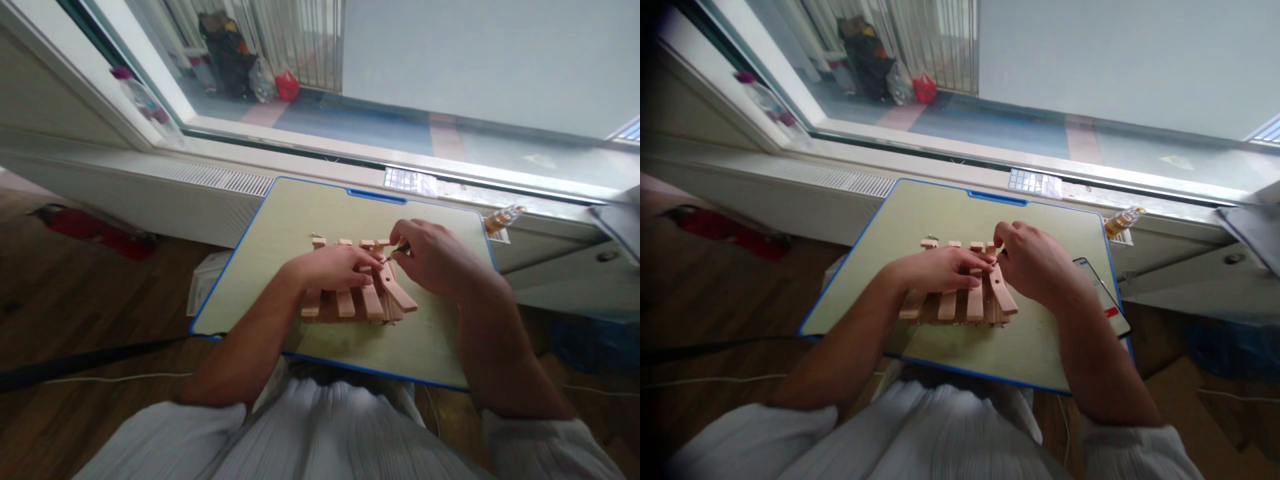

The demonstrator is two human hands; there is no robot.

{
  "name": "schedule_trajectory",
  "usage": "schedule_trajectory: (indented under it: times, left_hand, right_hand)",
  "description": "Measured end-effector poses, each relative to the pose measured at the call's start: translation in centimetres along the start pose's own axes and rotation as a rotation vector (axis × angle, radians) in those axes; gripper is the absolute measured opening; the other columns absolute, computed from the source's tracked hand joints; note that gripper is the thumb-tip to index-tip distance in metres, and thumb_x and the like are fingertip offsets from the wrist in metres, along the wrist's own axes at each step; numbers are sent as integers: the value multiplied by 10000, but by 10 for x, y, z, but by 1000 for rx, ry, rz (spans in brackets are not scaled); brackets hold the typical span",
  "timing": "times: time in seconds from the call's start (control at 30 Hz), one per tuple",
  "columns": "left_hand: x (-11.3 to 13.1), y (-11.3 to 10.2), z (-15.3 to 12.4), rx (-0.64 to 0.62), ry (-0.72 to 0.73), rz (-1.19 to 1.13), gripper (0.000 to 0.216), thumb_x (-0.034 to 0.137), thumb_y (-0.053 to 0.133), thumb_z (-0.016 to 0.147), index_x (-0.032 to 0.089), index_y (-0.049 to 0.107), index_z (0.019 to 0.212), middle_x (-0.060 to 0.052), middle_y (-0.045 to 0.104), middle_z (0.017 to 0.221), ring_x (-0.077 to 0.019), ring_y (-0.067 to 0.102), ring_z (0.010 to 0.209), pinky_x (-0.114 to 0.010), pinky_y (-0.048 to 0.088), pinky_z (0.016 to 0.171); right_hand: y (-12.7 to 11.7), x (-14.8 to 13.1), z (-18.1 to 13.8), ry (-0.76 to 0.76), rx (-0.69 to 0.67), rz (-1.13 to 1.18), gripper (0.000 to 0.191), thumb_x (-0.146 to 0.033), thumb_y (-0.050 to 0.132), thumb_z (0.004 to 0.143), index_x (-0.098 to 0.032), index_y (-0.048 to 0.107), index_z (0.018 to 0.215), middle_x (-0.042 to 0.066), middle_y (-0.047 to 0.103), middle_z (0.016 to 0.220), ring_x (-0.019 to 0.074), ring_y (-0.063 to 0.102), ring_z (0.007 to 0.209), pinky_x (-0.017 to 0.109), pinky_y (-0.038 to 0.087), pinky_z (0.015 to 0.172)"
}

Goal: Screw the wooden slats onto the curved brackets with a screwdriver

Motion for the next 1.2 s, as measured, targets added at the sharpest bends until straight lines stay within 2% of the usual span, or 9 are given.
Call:
schedule_trajectory:
  times: [0.17, 0.3, 0.47, 0.57, 0.63, 0.8, 0.97, 1.07, 1.2]
  left_hand:
    - [-1, -7, 3, -111, 3, -63, 473, 397, 704, 956, 369, 740, 1427, 26, 711, 1521, -219, 725, 1288, -296, 558, 1065]
    - [-2, -8, 2, -171, -43, -79, 556, 459, 755, 907, 359, 726, 1453, -14, 763, 1422, -252, 764, 1171, -356, 600, 981]
    - [11, -3, -3, -201, 15, -68, 584, 469, 787, 864, 322, 755, 1429, -23, 696, 1522, -294, 703, 1309, -388, 568, 1096]
    - [16, 3, 1, -261, 50, -62, 532, 459, 826, 824, 288, 813, 1327, -17, 717, 1487, -298, 709, 1298, -372, 580, 1078]
    - [18, -1, 5, -232, 64, -40, 595, 441, 864, 785, 238, 805, 1342, -50, 679, 1544, -326, 676, 1353, -382, 568, 1104]
    - [24, -2, -3, -270, 81, -34, 540, 444, 806, 854, 265, 782, 1364, -59, 756, 1386, -324, 718, 1258, -420, 573, 1083]
    - [28, -7, -9, -102, 165, 70, 383, 353, 638, 1020, 294, 749, 1382, -46, 707, 1504, -276, 685, 1345, -411, 522, 1173]
    - [27, -7, -8, 16, 215, 129, 364, 324, 578, 1070, 305, 722, 1404, -33, 667, 1565, -241, 642, 1426, -389, 481, 1233]
    - [15, -1, -3, 76, 196, 171, 370, 319, 571, 1073, 353, 715, 1412, 8, 639, 1602, -229, 661, 1411, -387, 498, 1227]
  right_hand:
    - [1, 1, -2, 24, -18, -2, 240, -171, 546, 935, -188, 693, 1123, 131, 765, 1082, 246, 663, 918, 341, 399, 764]
    - [1, -2, 0, -2, -5, -4, 205, -210, 563, 936, -201, 683, 1103, 129, 766, 1084, 252, 672, 900, 346, 421, 756]
    - [8, 2, -4, -35, 52, -13, 107, -288, 569, 943, -244, 660, 979, 94, 756, 925, 270, 691, 796, 383, 463, 724]
    - [17, 16, -4, -30, 82, 7, 128, -359, 586, 946, -274, 668, 994, 90, 767, 939, 288, 718, 787, 410, 487, 702]
    - [21, 20, -4, -32, 88, 24, 127, -370, 596, 936, -282, 672, 987, 91, 764, 912, 293, 713, 761, 422, 495, 684]
    - [13, 7, -8, -64, 79, 11, 124, -304, 596, 928, -257, 673, 1012, 107, 766, 916, 276, 703, 764, 403, 490, 692]
    - [3, -1, -10, -87, 1, 26, 292, -120, 550, 841, -210, 648, 1101, 102, 768, 1016, 243, 696, 879, 342, 464, 766]
    - [-5, 0, -8, -76, 9, 75, 278, -106, 547, 841, -192, 638, 1089, 101, 753, 1013, 225, 675, 901, 317, 442, 778]
    - [-6, 0, -5, -64, 4, 55, 233, -101, 542, 847, -199, 636, 1036, 86, 739, 982, 212, 644, 878, 310, 398, 745]
Point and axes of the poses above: each hand's wrist, its own z-axis towards the middle knuckle, its own y-axis out of the palm, x = y × z, the point moved 10 cm from there along z, towards the middle knuckle
